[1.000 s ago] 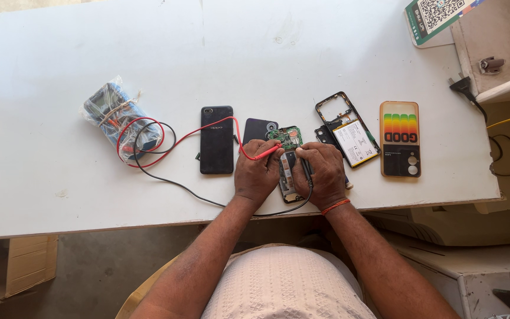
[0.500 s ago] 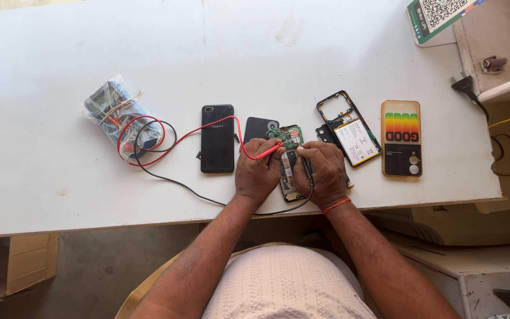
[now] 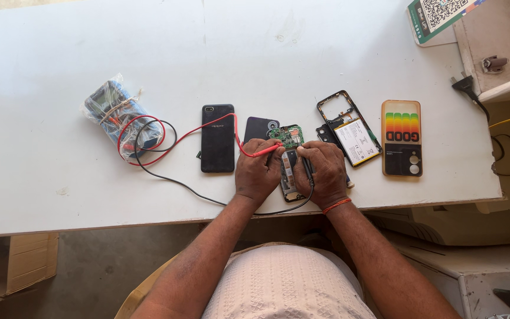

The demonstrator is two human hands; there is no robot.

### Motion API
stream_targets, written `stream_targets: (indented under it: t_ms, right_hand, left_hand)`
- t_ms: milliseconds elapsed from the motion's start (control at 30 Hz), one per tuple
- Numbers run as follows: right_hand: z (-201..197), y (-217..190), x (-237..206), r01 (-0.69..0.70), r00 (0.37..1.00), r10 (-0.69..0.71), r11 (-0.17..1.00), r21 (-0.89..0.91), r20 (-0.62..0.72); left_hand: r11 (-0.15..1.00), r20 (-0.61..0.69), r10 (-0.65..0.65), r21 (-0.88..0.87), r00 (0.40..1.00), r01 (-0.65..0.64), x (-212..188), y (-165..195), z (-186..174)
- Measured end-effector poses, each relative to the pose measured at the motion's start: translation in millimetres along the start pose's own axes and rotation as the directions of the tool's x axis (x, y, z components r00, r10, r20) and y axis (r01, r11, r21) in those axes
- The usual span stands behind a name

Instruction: The person uses multimeter probes to test points on a disassembled smartphone motherboard, then removes a small component and reattaches the battery connector. The phone remains disassembled on the table.

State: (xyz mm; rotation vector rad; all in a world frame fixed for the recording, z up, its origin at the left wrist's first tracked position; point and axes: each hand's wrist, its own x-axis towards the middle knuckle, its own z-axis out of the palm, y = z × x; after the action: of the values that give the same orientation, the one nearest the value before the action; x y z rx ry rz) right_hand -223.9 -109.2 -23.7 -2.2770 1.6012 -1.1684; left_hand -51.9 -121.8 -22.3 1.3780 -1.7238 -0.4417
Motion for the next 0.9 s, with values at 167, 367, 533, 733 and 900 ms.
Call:
stream_targets:
  t_ms: [167, 367, 533, 733, 900]
  right_hand:
    - [-0.9, -1.4, -0.3, -0.008, 1.0, 0.008, 1.0, 0.0, 0.007]
    - [-0.1, -3.1, -0.1, -0.002, 1.0, 0.002, 1.0, 0.005, -0.006]
    - [0.9, -2.4, -0.8, -0.002, 1.0, 0.002, 1.0, 0.009, -0.002]
    - [2.1, -1.9, -1.1, -0.007, 1.0, 0.007, 1.0, 0.002, 0.003]
    - [1.9, -2.6, -1.2, -0.005, 1.0, 0.005, 1.0, -0.005, 0.0]
  left_hand:
    - [1.0, -0.012, -0.007, -0.007, 1.0, 0.007, -0.8, -0.1, -0.6]
    - [1.0, 0.007, -0.008, 0.01, 1.0, 0.008, -1.1, 0.3, -2.0]
    - [1.0, 0.017, 0.003, 0.025, 1.0, -0.004, -0.6, -0.6, -1.9]
    - [1.0, 0.02, 0.012, 0.028, 1.0, -0.013, -0.5, -1.7, -2.1]
    - [0.999, 0.028, 0.004, 0.032, 1.0, -0.004, -0.6, -1.2, -2.2]
